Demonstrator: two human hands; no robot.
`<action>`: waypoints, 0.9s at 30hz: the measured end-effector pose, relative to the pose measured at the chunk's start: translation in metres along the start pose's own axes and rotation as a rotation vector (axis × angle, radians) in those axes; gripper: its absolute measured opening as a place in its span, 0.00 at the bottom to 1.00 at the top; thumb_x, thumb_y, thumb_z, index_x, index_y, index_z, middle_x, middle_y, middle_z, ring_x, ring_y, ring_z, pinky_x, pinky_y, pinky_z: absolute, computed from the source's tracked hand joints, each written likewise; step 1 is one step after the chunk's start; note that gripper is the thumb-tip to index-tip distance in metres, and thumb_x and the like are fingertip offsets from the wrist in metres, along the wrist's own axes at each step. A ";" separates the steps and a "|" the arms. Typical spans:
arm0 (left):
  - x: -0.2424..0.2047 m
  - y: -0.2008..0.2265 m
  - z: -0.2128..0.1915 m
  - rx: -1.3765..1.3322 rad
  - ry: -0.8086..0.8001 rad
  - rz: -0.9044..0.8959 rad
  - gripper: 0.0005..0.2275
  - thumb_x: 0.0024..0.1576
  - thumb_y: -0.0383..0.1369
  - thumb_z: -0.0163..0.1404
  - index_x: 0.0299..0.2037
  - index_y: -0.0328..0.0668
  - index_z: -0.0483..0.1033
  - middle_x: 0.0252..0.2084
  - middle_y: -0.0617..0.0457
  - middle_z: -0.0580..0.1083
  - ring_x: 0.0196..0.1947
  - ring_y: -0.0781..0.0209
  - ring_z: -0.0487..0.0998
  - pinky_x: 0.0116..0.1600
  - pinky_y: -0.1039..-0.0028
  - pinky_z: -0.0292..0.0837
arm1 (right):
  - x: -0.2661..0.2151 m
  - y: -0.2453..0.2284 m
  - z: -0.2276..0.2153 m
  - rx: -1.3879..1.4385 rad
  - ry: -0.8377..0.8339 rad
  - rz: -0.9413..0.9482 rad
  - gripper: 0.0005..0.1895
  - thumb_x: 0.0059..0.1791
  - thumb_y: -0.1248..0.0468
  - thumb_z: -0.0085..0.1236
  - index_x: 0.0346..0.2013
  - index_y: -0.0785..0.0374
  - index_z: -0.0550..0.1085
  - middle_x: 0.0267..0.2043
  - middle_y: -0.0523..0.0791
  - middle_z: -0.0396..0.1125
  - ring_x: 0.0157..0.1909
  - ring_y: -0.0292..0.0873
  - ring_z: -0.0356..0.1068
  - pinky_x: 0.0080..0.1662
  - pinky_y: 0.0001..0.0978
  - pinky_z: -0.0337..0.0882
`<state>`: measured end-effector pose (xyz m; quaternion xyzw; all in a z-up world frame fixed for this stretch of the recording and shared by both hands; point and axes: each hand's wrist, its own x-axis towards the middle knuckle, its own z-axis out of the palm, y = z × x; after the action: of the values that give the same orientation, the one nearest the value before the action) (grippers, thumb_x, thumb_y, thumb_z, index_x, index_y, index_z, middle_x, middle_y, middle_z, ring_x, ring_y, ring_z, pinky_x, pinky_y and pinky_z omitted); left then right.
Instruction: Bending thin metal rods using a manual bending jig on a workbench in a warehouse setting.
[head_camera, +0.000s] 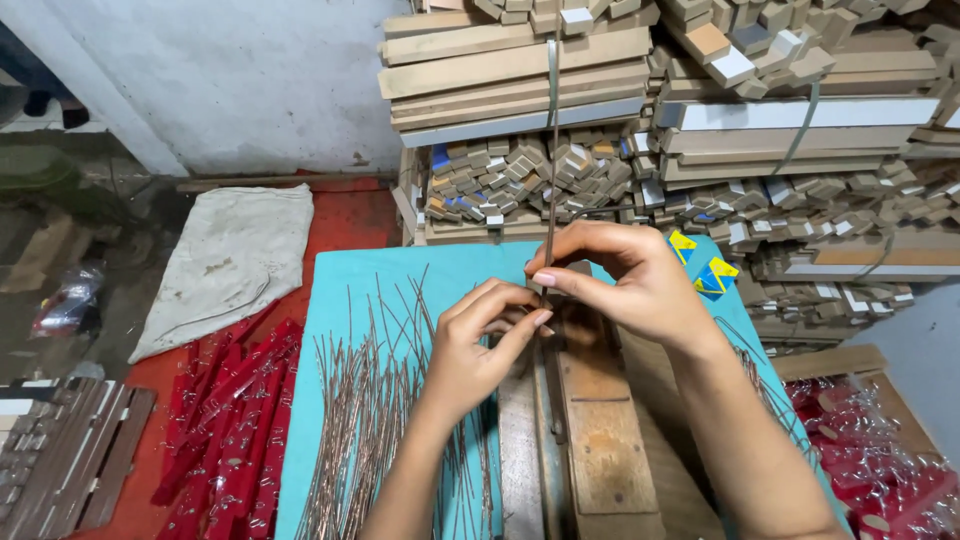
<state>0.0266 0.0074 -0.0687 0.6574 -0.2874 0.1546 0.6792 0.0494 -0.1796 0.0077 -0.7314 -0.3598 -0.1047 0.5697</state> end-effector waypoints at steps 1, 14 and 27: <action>-0.002 -0.002 0.000 0.003 -0.001 -0.012 0.03 0.60 0.24 0.56 0.42 0.34 0.79 0.34 0.47 0.76 0.31 0.55 0.85 0.36 0.68 0.84 | -0.001 0.001 0.001 0.002 0.000 0.006 0.03 0.47 0.74 0.64 0.35 0.71 0.79 0.36 0.53 0.74 0.41 0.44 0.75 0.49 0.40 0.77; -0.016 -0.007 -0.001 -0.021 -0.019 -0.079 0.04 0.58 0.23 0.58 0.42 0.33 0.82 0.37 0.44 0.80 0.35 0.56 0.85 0.40 0.67 0.84 | -0.009 0.009 0.003 0.031 0.017 0.100 0.02 0.48 0.74 0.63 0.34 0.71 0.79 0.34 0.52 0.76 0.39 0.41 0.74 0.48 0.39 0.77; -0.026 -0.045 0.001 -0.298 -0.122 -0.227 0.08 0.61 0.21 0.53 0.48 0.33 0.83 0.40 0.43 0.83 0.42 0.63 0.80 0.47 0.74 0.80 | 0.006 0.016 -0.009 0.015 -0.110 0.084 0.01 0.46 0.72 0.66 0.32 0.68 0.81 0.31 0.51 0.76 0.36 0.42 0.74 0.46 0.40 0.76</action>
<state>0.0326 0.0070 -0.1200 0.5861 -0.2720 -0.0073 0.7632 0.0665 -0.1868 0.0020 -0.7463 -0.3604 -0.0377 0.5584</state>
